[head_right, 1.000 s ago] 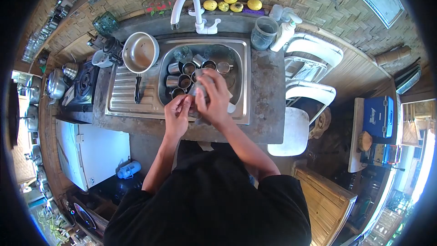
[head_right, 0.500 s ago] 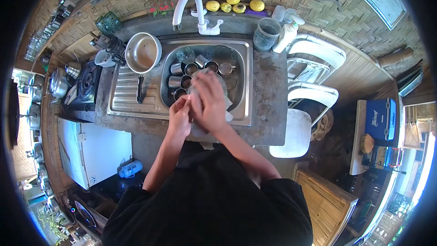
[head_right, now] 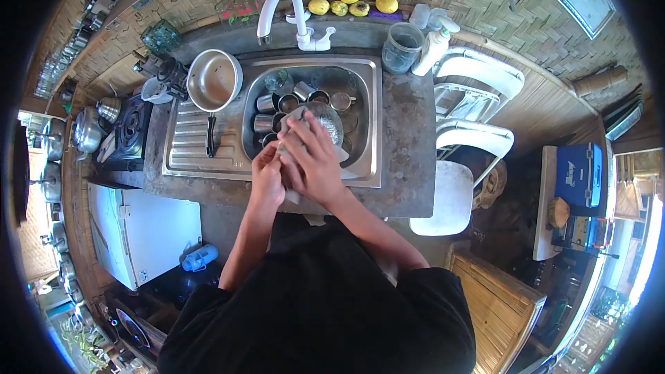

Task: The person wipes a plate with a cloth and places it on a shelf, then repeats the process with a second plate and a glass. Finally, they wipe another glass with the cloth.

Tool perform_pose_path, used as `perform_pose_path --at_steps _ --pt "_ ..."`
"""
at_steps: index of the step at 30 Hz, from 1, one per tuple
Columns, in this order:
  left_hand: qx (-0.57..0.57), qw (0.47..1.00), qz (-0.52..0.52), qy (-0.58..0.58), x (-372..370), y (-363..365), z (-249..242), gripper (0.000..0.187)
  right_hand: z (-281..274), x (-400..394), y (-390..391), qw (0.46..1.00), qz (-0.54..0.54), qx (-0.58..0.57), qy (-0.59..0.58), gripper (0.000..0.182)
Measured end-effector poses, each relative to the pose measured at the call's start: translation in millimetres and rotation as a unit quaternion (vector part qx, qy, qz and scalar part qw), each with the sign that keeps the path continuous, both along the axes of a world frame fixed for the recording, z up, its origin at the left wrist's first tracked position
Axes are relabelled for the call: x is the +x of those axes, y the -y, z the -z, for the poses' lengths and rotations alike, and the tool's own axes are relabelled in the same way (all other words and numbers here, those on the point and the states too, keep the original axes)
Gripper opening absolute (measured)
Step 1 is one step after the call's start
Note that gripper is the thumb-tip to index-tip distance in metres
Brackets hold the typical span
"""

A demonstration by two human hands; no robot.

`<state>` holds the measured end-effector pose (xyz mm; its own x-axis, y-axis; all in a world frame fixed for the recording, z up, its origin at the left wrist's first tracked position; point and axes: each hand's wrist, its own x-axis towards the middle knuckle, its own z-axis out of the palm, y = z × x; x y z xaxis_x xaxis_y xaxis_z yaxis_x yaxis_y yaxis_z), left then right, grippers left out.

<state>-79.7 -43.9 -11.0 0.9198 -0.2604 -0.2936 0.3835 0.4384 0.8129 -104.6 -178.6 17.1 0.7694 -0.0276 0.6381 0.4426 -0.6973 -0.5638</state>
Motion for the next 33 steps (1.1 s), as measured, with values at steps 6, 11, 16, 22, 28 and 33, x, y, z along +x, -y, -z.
perform_pose_path --at_steps 6,11,16,22,28,33 --pt "0.014 0.999 0.014 0.035 -8.0 -0.9 -22.9 0.021 15.3 9.5 29.3 0.980 0.112 0.164 -0.019 0.033" --pt "0.055 0.995 0.048 0.068 -8.5 -10.8 8.1 0.019 -2.5 14.5 25.8 0.979 0.108 0.171 -0.019 0.031" --pt "0.156 0.977 0.068 0.125 -9.1 -11.2 -11.2 0.018 -13.1 19.0 26.7 0.999 -0.038 0.008 0.024 0.024" --pt "0.206 0.961 0.038 0.179 -20.0 -12.8 -30.4 0.023 27.8 25.5 38.8 0.886 0.043 0.407 -0.216 0.031" --pt "0.034 0.993 -0.054 0.100 -7.0 -24.9 -7.3 0.023 60.6 16.3 16.1 0.778 0.114 0.590 -0.183 0.041" --pt "0.028 0.997 0.003 0.074 -18.8 -19.1 -6.5 0.019 55.2 25.3 37.3 0.787 0.117 0.588 -0.144 0.038"
